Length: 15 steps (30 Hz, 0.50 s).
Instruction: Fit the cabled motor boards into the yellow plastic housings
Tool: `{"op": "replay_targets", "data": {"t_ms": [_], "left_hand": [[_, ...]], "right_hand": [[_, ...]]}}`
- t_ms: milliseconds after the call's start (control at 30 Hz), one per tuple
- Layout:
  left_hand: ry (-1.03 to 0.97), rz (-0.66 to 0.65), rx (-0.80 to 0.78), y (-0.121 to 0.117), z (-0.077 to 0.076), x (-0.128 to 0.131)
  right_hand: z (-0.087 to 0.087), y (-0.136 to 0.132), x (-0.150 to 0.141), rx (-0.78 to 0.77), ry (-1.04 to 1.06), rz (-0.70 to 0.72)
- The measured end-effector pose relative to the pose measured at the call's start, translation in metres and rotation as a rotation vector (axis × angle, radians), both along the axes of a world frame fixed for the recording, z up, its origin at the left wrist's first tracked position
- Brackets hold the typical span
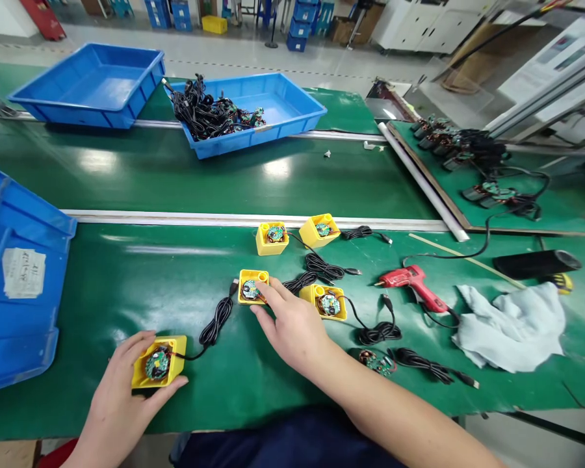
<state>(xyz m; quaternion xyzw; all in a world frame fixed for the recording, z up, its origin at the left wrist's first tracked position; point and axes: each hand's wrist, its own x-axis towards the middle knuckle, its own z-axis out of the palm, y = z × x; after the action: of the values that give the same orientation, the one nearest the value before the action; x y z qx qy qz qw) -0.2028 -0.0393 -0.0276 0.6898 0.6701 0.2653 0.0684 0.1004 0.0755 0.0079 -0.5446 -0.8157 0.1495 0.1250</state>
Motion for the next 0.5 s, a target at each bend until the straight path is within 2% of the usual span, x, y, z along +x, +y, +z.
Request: {"op": "replay_targets", "data": {"t_ms": [367,500], "left_hand": [[0.003,0.018,-0.053,-0.0040,-0.0058,-0.0051],[0.004,0.005,-0.050,-0.0023,-0.0032,-0.0065]], "right_hand": [[-0.0023,0.0013,-0.0015,-0.025,-0.044,0.035],[-0.0060,-0.0009,0.0026,-0.016,0.045,0.047]]}}
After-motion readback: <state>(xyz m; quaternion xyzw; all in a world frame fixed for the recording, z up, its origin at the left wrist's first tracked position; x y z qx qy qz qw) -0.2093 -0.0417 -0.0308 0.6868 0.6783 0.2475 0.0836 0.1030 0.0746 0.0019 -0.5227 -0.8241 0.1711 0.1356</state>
